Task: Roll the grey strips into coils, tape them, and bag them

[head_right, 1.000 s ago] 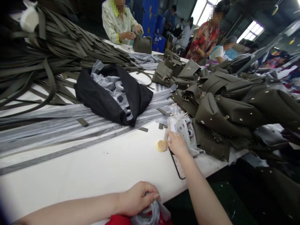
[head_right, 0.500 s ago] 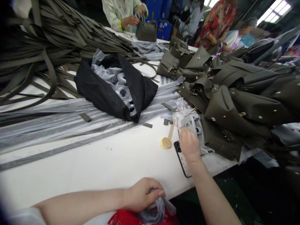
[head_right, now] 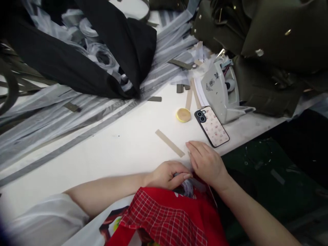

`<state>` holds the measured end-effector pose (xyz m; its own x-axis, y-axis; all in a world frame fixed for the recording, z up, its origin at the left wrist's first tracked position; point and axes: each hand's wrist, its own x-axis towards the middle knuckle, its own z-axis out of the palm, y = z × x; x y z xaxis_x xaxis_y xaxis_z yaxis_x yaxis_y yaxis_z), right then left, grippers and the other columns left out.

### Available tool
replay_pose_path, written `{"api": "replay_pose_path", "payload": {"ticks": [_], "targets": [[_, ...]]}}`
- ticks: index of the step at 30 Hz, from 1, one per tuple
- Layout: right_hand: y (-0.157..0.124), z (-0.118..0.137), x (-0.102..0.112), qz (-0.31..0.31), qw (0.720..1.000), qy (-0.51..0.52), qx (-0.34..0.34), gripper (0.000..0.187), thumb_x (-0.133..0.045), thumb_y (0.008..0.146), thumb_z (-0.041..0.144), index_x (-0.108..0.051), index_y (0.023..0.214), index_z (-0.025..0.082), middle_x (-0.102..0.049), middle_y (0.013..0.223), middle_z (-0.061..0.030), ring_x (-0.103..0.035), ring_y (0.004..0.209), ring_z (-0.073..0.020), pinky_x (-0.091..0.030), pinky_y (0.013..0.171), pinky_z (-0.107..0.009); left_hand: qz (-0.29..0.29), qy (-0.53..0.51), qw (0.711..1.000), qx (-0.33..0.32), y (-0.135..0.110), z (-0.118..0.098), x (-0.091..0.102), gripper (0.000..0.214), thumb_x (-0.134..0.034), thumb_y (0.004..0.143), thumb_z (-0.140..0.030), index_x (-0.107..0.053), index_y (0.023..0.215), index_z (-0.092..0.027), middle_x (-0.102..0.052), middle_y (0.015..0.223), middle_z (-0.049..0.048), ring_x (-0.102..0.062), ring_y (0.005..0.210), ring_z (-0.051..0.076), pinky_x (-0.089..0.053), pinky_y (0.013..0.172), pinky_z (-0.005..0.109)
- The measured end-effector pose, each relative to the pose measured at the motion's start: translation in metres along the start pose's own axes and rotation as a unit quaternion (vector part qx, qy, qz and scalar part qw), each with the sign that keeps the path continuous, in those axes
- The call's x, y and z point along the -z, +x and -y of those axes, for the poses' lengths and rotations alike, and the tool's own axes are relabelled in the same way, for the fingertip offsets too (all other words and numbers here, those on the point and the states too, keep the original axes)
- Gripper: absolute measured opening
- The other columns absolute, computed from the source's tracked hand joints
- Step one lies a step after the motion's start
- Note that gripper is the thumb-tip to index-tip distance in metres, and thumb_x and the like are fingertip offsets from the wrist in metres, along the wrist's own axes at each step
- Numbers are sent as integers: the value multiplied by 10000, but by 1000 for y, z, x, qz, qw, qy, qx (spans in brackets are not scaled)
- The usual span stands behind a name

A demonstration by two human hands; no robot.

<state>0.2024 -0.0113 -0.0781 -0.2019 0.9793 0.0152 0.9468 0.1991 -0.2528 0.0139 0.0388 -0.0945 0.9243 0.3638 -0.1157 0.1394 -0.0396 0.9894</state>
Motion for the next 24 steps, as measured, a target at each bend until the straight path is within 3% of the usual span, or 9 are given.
{"api": "replay_pose_path", "payload": {"ticks": [3, 8, 14, 19, 24], "targets": [[17, 12, 2, -22, 999, 34, -31, 279, -462, 963, 259, -654, 1137, 160, -710, 995, -104, -636, 928, -234, -507, 828, -353, -6, -16, 1000, -12, -1, 1, -2, 342, -451, 953, -355, -702, 1039, -140, -713, 986, 93, -658, 922, 168, -501, 883, 267], [40, 21, -7, 12, 1000, 13, 23, 275, -508, 960, 366, -675, 1042, 163, -697, 906, -83, -603, 827, -220, -459, 727, -323, -17, -44, 999, -24, -2, 3, -2, 305, -477, 942, -322, -701, 1027, -133, -717, 1035, 101, -653, 977, 178, -492, 939, 297], [46, 12, -9, 44, 996, -52, 63, 261, -449, 978, 229, -698, 990, 149, -677, 814, -75, -564, 744, -202, -424, 691, -328, -25, -47, 998, -35, 0, 4, 4, 314, -473, 943, -332, -702, 1011, -128, -714, 978, 101, -655, 914, 168, -495, 909, 280], [45, 3, -6, -7, 998, -58, 14, 255, -478, 973, 241, -701, 1051, 144, -692, 868, -86, -592, 801, -212, -446, 732, -328, -30, -37, 998, -32, 2, 6, 7, 346, -441, 958, -370, -694, 1008, -139, -707, 916, 87, -647, 862, 160, -498, 854, 264], [46, 7, -6, -3, 998, -61, -5, 236, -483, 973, 216, -706, 1026, 158, -704, 883, -84, -601, 782, -207, -459, 709, -328, -39, -38, 998, -41, 3, 6, 7, 349, -434, 960, -364, -698, 982, -137, -697, 883, 79, -639, 830, 151, -485, 826, 237]]}}
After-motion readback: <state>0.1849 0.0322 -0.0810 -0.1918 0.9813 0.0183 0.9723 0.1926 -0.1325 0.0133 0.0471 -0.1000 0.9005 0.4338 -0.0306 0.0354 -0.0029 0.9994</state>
